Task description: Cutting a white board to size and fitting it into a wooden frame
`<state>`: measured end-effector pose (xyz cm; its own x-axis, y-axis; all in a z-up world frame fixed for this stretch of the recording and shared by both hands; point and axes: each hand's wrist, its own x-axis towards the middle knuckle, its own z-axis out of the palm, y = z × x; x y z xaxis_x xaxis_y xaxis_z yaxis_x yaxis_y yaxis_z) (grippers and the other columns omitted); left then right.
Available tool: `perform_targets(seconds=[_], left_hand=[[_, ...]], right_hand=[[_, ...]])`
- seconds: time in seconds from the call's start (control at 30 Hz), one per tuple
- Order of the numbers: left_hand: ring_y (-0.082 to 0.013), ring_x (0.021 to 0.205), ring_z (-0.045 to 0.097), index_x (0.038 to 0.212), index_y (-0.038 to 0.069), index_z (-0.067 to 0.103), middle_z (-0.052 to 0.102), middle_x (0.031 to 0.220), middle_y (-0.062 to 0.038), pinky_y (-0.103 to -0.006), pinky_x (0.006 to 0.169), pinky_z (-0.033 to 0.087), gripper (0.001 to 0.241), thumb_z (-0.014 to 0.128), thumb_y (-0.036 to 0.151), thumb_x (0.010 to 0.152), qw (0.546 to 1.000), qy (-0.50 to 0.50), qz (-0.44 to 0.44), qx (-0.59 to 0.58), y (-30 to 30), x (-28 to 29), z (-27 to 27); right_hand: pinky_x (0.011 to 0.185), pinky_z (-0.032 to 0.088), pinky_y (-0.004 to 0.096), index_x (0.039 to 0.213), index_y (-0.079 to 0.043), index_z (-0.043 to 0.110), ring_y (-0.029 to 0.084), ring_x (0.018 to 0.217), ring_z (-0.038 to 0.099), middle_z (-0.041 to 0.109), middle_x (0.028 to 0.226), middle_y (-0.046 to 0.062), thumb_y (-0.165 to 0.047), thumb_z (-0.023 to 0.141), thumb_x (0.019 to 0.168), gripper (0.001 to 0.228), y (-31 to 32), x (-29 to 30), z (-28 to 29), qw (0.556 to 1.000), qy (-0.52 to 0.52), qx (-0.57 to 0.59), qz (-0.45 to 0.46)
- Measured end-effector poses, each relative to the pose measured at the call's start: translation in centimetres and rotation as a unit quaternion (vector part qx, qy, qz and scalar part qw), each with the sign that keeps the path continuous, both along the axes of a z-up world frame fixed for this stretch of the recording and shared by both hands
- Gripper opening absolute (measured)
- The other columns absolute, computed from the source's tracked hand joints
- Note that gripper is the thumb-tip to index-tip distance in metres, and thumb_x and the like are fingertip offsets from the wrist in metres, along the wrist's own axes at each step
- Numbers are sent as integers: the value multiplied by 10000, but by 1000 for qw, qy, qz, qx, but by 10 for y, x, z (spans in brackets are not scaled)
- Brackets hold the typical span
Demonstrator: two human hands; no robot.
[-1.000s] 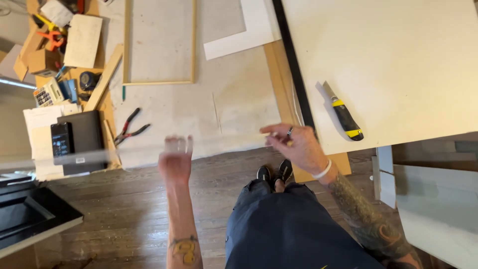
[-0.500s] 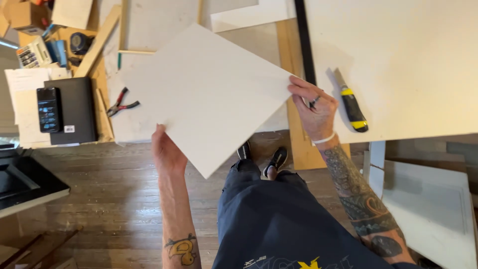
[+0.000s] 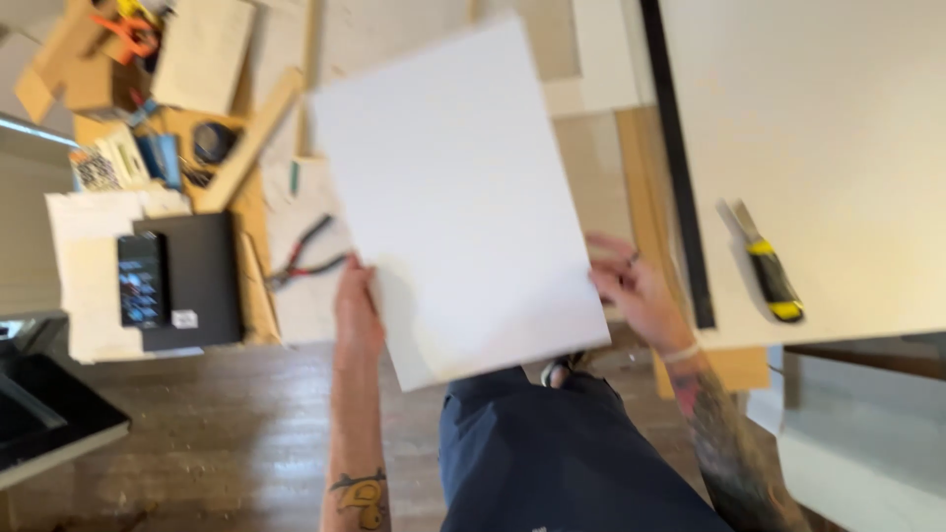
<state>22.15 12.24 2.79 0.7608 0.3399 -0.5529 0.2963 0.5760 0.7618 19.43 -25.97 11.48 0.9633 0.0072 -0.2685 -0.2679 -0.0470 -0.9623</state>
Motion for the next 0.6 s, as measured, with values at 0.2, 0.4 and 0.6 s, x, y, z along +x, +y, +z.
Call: perform_targets(seconds=[0.2,0.4,0.6], left_hand=[[-356,1265,604,1510,74,520,606,1413,-242,-522,1101,470,582,611,106,936,993,13,-106,43,64,108,-16],[-383,1168,640,1439,78,588,640,1289,-174,-481,985,539,481,618,131,962,749,-131,-211,614,162,220,-80],[-397,1042,678,1400,96,621,675,1116,-151,-519,915,572,479,605,91,921,708,-38,-266,653,191,259,-99]], right_hand=[[770,622,375,1483,-45,560,210,902,710,737,1168,186,-38,648,971,521,70,41,-56,992,71,48,-98],[797,614,335,1506,-92,547,176,946,678,694,1245,176,-145,629,1033,482,141,155,-80,992,31,-4,-126],[772,653,317,1495,-150,558,178,938,732,717,1243,96,-139,656,1029,476,166,240,-157,989,17,40,-139]])
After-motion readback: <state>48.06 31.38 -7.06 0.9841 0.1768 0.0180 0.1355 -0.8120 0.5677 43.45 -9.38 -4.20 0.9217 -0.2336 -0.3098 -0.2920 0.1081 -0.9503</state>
